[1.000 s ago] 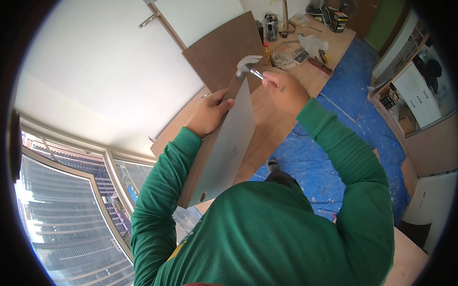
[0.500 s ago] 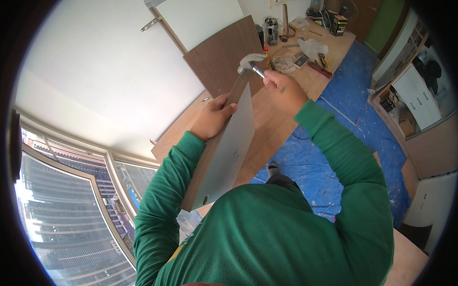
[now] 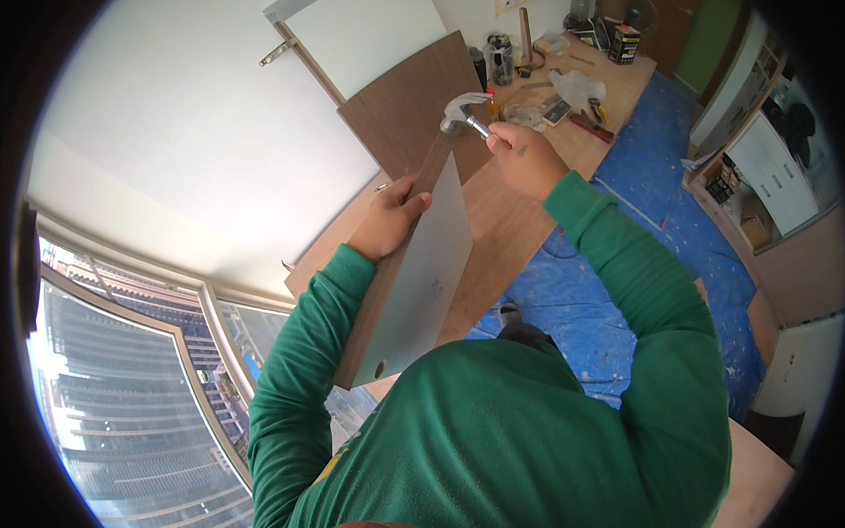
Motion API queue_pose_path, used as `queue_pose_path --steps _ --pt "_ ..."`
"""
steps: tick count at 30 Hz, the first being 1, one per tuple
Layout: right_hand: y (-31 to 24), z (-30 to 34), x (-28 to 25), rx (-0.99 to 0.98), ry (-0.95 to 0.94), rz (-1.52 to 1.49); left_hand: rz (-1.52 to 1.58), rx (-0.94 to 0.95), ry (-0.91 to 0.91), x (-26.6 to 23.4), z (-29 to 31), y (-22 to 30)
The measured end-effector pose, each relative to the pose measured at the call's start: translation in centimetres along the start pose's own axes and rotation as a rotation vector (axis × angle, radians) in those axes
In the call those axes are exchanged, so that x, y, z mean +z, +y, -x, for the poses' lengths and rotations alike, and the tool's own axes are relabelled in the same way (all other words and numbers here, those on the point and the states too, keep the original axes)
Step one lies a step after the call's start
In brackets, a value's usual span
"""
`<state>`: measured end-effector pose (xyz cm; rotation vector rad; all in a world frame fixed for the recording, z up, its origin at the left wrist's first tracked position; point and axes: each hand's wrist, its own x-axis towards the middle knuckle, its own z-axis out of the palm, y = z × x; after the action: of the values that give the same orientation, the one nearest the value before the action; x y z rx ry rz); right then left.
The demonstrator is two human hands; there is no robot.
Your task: The person assembles a wooden cabinet by hammering nails into a wooden strip and attaching it to a panel. They then use a utility knife to cut a curved wooden strip and fit it onto the cabinet edge.
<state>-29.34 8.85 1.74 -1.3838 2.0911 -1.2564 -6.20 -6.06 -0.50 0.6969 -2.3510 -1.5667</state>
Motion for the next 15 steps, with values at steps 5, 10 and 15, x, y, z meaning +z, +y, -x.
queue_pose_path --steps 5,10,15 --pt "0.5 1.1 -0.1 0.038 0.036 -0.240 -0.065 -0.042 0.001 -0.3 -0.3 0.2" --pt "0.7 0.6 -0.9 0.135 -0.035 -0.449 -0.094 -0.140 -0.057 -1.7 -1.1 1.3" --pt "2.8 -3.0 -3.0 0.019 -0.191 -0.529 -0.248 -0.178 0.083 -0.3 -3.0 2.9"
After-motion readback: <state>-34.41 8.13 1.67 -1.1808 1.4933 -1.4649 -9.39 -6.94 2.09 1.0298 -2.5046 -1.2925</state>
